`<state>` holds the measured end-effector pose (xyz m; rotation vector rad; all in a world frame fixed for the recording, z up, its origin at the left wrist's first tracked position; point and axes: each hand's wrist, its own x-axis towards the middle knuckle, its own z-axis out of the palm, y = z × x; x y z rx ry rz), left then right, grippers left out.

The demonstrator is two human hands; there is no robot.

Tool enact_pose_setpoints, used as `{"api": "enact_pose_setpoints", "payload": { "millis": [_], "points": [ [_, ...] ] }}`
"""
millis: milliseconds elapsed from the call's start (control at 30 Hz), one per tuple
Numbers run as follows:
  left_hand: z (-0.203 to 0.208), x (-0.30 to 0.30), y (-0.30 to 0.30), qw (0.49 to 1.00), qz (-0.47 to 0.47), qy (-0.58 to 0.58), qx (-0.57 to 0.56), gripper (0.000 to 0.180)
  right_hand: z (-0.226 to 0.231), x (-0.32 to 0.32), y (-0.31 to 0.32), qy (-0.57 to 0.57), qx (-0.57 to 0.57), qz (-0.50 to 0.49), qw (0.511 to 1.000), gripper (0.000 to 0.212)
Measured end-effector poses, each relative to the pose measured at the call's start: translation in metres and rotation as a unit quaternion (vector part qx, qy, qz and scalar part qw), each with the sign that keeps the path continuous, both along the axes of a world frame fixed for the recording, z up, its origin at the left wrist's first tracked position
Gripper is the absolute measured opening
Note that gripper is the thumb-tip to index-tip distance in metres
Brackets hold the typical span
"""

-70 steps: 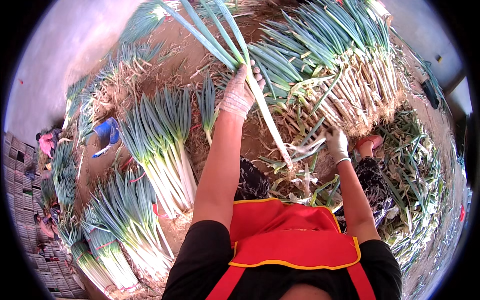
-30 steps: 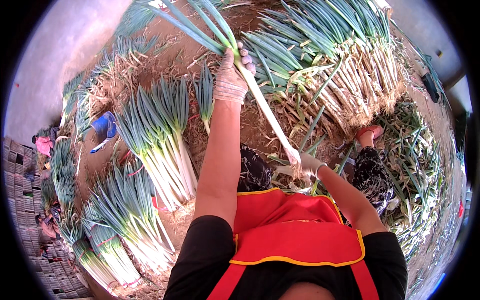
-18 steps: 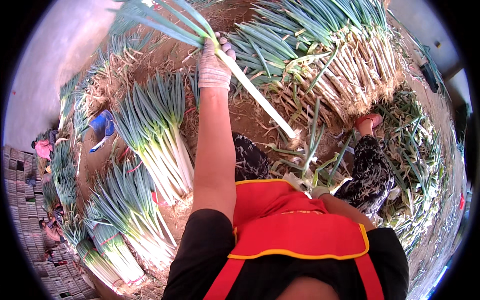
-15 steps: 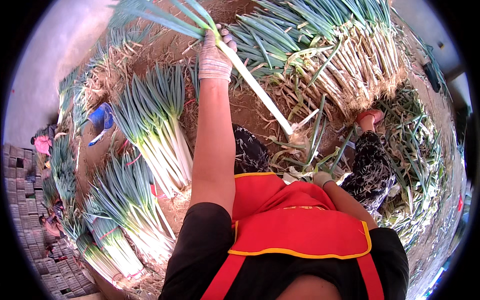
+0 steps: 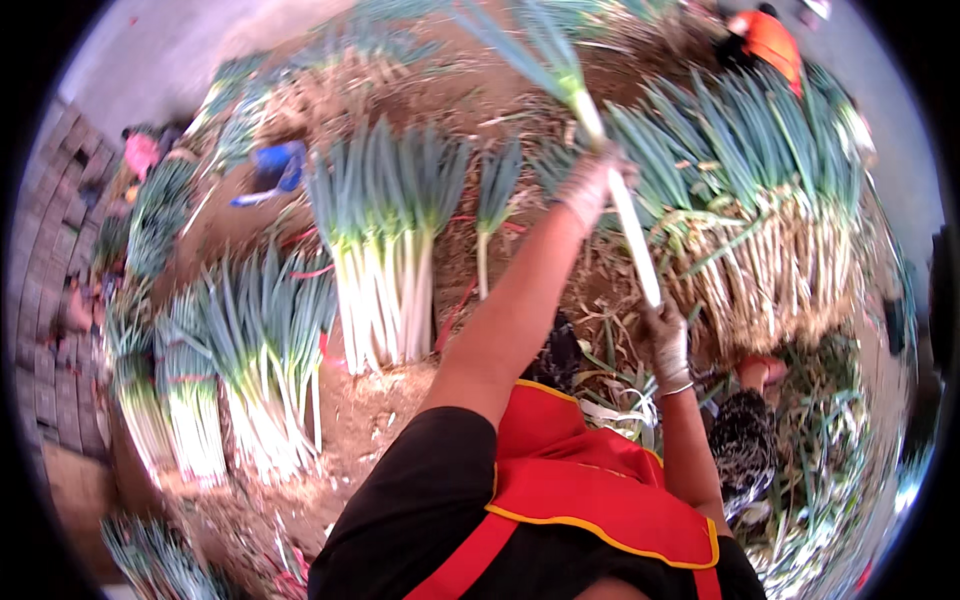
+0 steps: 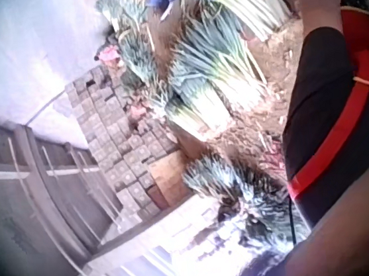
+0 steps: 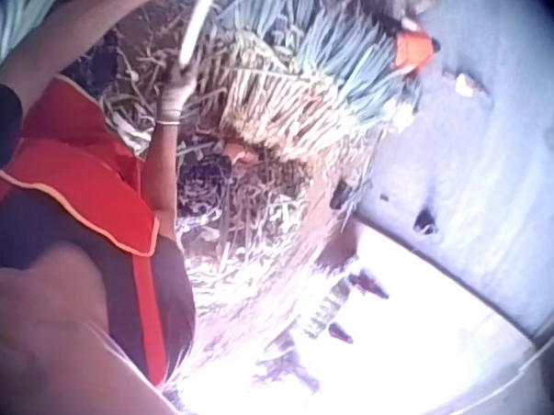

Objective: The person processes green onions by hand, peeling away dry outer layers from individual stalks and placing the cleaned stalks onto a pile.

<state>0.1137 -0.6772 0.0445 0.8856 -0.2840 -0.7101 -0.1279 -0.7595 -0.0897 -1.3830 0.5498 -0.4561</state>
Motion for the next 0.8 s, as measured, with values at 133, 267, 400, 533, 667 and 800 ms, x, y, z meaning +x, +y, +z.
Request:
{"api": "enact_pose_setpoints", "payload": {
  "millis": [133, 267, 400, 533, 667, 800],
  "points": [
    [-0.019, -0.015, -0.008, 0.987, -0.017, 0.095, -0.125, 0.023, 0.041, 0.028, 0.002, 0.014, -0.253, -0.014, 0.967, 0.015],
    [-0.027, 0.018, -0.009, 0.975, 0.096, 0.184, -0.084, 0.020, 0.019, 0.033, 0.047, -0.078, -0.581, -0.034, 0.810, 0.025],
    [-0.031, 0.054, 0.014, 0.971, 0.118, 0.157, -0.139, 0.016, 0.012, -0.011, 0.068, 0.108, -0.430, 0.082, 0.893, 0.024],
    [0.015, 0.070, 0.085, 0.975, 0.176, 0.069, -0.117, 0.021, -0.085, -0.097, 0.046, 0.208, -0.551, 0.166, 0.791, 0.023],
    [0.005, 0.099, 0.196, 0.962, 0.269, -0.039, 0.019, 0.026, -0.174, -0.162, 0.003, 0.267, -0.597, 0.267, 0.708, 0.028],
    [-0.060, 0.109, 0.325, 0.909, 0.288, -0.166, 0.250, 0.047, -0.182, -0.170, 0.000, 0.282, -0.562, 0.291, 0.721, 0.027]
  ]
}}
